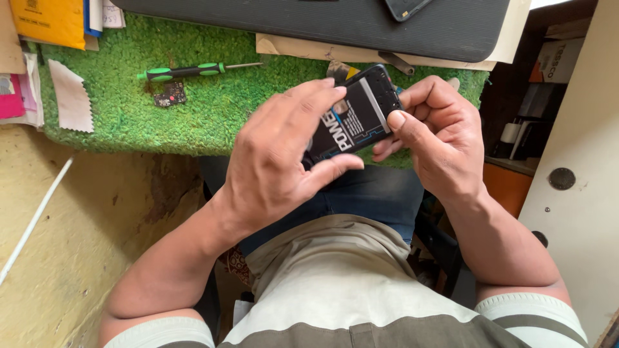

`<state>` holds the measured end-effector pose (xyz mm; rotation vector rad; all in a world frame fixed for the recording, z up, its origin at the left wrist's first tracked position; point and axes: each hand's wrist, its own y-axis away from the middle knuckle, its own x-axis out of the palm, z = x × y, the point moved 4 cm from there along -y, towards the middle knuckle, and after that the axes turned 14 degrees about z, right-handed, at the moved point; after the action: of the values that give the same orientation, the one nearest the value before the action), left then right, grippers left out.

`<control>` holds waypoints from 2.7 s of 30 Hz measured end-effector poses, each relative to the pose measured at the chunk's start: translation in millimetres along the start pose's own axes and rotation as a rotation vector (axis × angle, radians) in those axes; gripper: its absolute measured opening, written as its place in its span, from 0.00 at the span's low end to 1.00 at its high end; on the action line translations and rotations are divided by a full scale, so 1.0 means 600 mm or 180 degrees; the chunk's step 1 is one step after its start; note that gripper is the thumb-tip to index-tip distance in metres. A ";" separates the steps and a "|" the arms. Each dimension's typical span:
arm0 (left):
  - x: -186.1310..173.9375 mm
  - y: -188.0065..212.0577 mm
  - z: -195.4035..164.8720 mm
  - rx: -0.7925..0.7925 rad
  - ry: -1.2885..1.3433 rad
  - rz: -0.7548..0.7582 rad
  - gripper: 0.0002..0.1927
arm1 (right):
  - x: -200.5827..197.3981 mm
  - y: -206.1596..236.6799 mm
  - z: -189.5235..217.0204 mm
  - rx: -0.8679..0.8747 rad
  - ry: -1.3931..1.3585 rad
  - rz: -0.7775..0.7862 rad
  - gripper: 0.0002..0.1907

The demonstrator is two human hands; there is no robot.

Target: The person reassembles a disassembled smartphone, pressing a replacement battery into the phone body and connecting its flex cable and small internal connectors by hand. They then align the rear housing and press it into place on the phone.

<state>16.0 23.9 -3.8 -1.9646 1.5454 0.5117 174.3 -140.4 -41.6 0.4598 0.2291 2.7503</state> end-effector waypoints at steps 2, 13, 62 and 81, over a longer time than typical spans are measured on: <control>0.003 0.001 0.002 -0.0162 -0.0186 0.0195 0.44 | 0.000 -0.002 -0.004 0.0012 -0.0191 0.0037 0.06; 0.020 -0.003 0.027 0.0061 -0.0969 0.0522 0.41 | 0.000 -0.007 0.012 0.0397 0.1175 0.0050 0.06; 0.020 0.015 0.050 0.0652 -0.1346 -0.0352 0.19 | 0.029 -0.021 0.044 -0.0369 0.3761 0.0030 0.27; 0.027 0.016 0.063 0.0583 -0.1420 -0.0125 0.16 | 0.039 -0.020 0.047 -0.0573 0.4445 0.0081 0.23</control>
<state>12.7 34.8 -44.2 -1.6040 1.2230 0.7094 166.5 -118.0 -11.0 -1.5295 0.2670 2.5439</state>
